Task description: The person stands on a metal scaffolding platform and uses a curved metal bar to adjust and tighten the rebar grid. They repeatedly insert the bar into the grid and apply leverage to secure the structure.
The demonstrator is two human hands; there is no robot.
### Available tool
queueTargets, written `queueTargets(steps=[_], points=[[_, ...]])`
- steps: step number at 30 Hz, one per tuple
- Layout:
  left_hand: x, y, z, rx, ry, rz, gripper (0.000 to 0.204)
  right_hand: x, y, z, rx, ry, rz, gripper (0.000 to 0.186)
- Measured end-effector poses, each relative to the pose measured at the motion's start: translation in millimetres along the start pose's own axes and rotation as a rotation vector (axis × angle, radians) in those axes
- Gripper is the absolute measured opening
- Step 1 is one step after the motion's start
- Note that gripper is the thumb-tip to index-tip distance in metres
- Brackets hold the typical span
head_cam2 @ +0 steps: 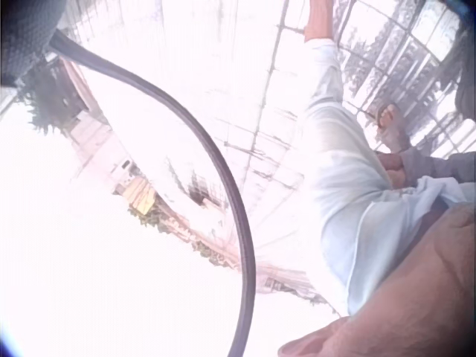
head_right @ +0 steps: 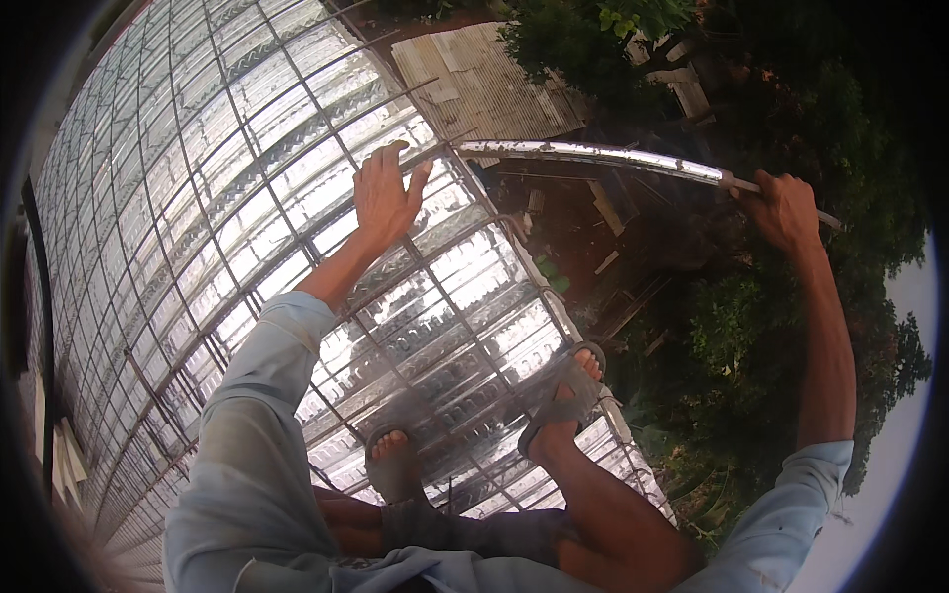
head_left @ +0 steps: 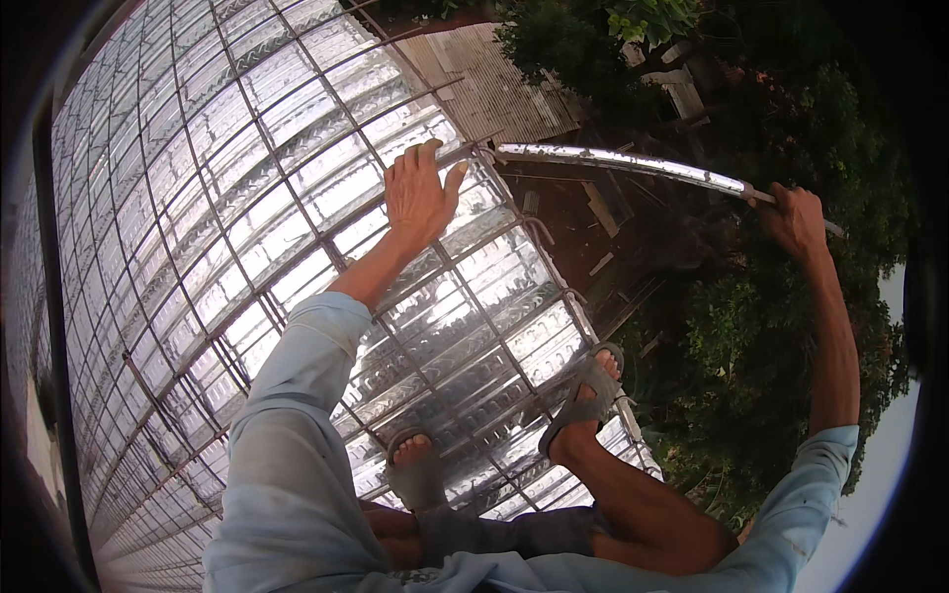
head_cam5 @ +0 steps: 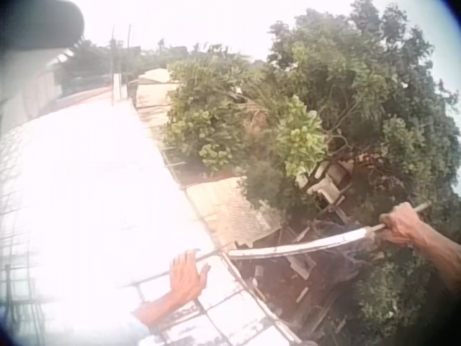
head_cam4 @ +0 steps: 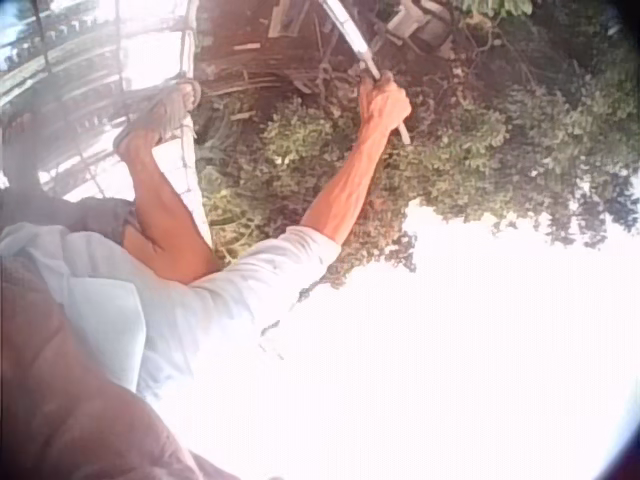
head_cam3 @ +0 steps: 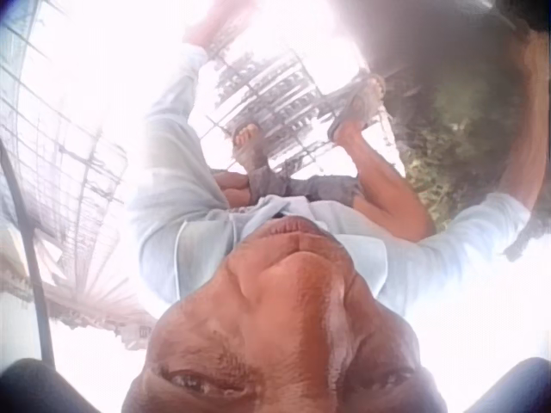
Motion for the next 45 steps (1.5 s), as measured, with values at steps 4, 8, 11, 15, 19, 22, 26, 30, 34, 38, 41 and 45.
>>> queueTargets(steps=[4, 8, 11, 15, 19, 22, 26, 30, 34, 38, 41, 45], points=[[42, -5, 25, 0.02, -0.307, 0.283, 0.053, 71, 5, -54, 0.085, -0.044, -0.013, 0.039], [62, -19, 31, -0.09, -0.472, 0.465, 0.055, 127, 1, -75, 0.081, -0.104, -0.039, 0.031], [62, -20, 29, -0.131, -0.457, 0.426, 0.054, 154, -23, -76, 0.091, -0.165, 0.002, 0.031], [62, -22, 20, -0.171, -0.429, 0.416, 0.055, 186, -66, -62, 0.018, -0.219, 0.007, 0.031], [64, -21, 28, -0.161, -0.495, 0.387, 0.05, 225, -108, -32, -0.063, -0.282, 0.0, 0.028], [68, -21, 37, -0.164, -0.507, 0.411, 0.045, 234, -127, -11, -0.118, -0.303, -0.022, 0.028], [71, -22, 38, -0.155, -0.513, 0.429, 0.044, 258, -139, 3, -0.136, -0.367, -0.025, 0.025], [75, -24, 36, -0.168, -0.509, 0.447, 0.045, 284, -147, 3, -0.116, -0.411, -0.002, 0.027], [74, -23, 36, -0.145, -0.498, 0.443, 0.045, 295, -151, 12, -0.111, -0.418, -0.003, 0.027], [77, -21, 38, -0.166, -0.511, 0.475, 0.044, 307, -166, 19, -0.123, -0.374, 0.041, 0.028], [76, -24, 37, -0.188, -0.504, 0.486, 0.043, 306, -171, 25, -0.128, -0.421, 0.056, 0.027], [69, -26, 38, -0.137, -0.43, 0.436, 0.04, 295, -181, 41, -0.182, -0.436, 0.051, 0.024]])
Point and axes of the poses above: each hand's wrist, its own y-axis away from the middle knuckle, its own x-axis out of the palm, z = x × y, the point moved 7 cm from there along -y, towards the middle knuckle, and after that the axes turned 15 degrees about x, right-handed, at the moved point
